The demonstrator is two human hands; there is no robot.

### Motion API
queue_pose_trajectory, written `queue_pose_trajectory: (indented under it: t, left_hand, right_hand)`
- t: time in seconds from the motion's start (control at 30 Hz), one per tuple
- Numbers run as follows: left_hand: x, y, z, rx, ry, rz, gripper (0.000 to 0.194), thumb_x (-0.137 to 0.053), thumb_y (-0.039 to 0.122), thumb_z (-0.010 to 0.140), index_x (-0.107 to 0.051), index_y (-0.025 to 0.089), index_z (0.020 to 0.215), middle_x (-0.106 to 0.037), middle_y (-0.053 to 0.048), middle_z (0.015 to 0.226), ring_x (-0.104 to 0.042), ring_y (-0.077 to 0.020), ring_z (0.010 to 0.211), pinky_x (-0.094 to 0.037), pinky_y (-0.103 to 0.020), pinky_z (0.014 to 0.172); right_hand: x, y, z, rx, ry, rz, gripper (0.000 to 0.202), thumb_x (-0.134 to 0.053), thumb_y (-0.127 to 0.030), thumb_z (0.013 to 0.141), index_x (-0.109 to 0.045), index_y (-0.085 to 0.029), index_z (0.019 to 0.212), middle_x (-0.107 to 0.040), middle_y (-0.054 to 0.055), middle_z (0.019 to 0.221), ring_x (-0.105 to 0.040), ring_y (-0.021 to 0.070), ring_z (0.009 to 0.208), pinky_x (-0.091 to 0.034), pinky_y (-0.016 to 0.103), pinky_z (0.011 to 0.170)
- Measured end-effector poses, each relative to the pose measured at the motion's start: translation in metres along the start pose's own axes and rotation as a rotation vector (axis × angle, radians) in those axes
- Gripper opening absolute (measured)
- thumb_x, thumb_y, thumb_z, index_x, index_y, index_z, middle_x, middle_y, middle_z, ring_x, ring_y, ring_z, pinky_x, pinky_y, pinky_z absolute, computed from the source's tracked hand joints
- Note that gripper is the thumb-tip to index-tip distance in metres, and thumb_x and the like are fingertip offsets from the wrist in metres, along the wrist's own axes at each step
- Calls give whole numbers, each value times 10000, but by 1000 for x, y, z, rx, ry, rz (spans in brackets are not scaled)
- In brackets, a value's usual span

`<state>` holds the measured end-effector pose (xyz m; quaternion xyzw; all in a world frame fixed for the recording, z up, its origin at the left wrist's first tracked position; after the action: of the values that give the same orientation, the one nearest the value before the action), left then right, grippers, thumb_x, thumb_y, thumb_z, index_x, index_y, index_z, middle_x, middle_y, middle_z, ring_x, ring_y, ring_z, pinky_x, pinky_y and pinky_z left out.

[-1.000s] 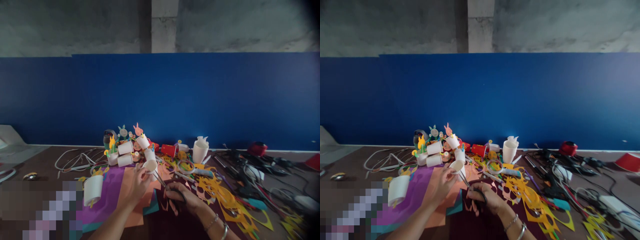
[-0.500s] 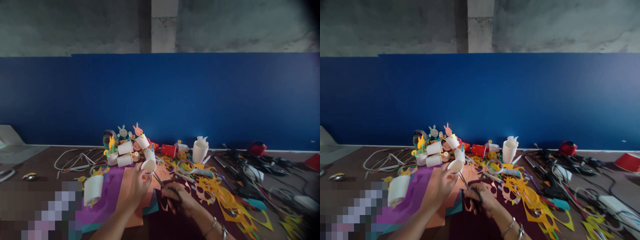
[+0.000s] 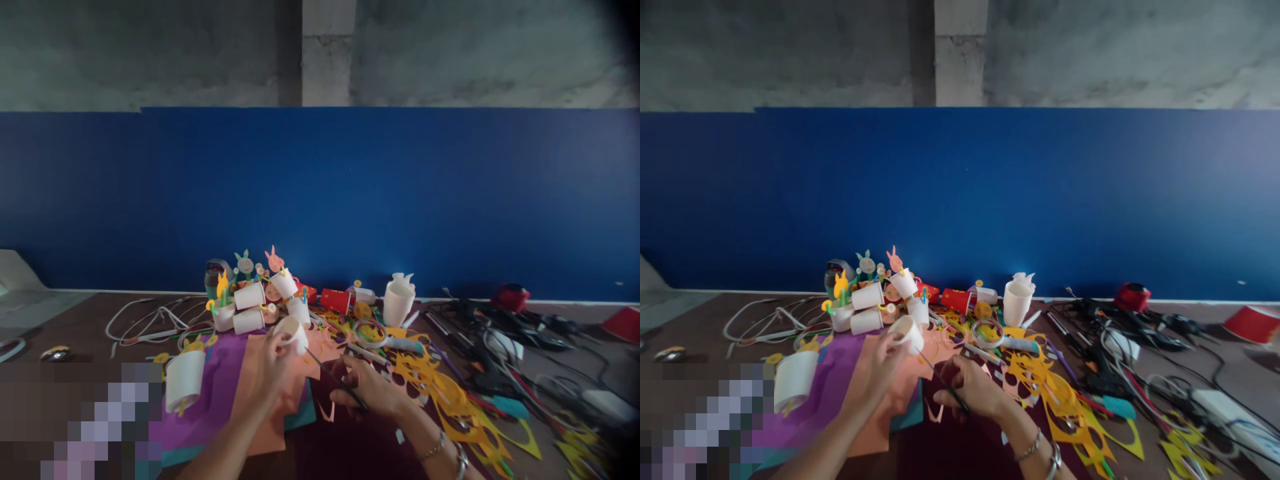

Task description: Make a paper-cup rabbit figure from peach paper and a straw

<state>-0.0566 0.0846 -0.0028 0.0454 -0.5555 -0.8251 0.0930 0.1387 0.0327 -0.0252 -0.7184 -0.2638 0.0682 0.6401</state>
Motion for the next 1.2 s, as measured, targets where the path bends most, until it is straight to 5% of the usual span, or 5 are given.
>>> queue_pose_trajectory:
  t: [0.3,0.6,0.77,0.97,1.2]
  left_hand:
    - [-1,0,-4,31,66,-186,527,-686,351,692,-437,229,1140,-616,-83,1096,-642,-232,933,-538,-356,746]
    - [5,2,0,57,60,-298,628,-680,310,728,-393,233,1281,-603,-106,1173,-617,-239,1015,-522,-346,810]
    - [5,0,-2,26,29,-301,603,-662,306,757,-386,250,1290,-569,-89,1223,-583,-216,1073,-496,-312,858]
    - [4,4,-3,-11,35,-321,582,-672,315,745,-429,222,1266,-576,-103,1207,-582,-245,1070,-489,-364,868]
    - [5,-3,-1,-18,63,-295,544,-684,309,730,-471,258,1228,-596,-65,1164,-587,-242,1047,-497,-365,850]
  right_hand:
    - [18,-24,-13,162,566,-862,272,-725,-344,641,-594,-192,824,-649,91,906,-596,271,876,-394,315,705]
    - [20,8,1,-3,402,-634,551,-771,-260,519,-548,-163,1013,-651,37,778,-601,204,695,-346,252,546]
    - [14,19,5,-66,58,-457,552,-717,-211,584,-563,-163,1111,-650,-15,669,-584,149,541,-348,208,441]
    - [63,-22,37,-71,522,-980,257,-441,-154,830,-690,-143,773,-708,112,834,-647,209,812,-430,250,664]
    - [76,-19,89,-128,569,-1111,139,-567,-55,705,-700,-88,726,-702,200,829,-645,296,883,-452,319,704]
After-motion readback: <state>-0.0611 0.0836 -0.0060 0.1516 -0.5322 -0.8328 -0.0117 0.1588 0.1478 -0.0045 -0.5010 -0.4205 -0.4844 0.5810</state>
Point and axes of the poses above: each hand's wrist, its own z-axis towards the middle knuckle, its own x-axis out of the back of the hand, y = z × x, the point moved 7 cm from there along z, towards the middle knuckle
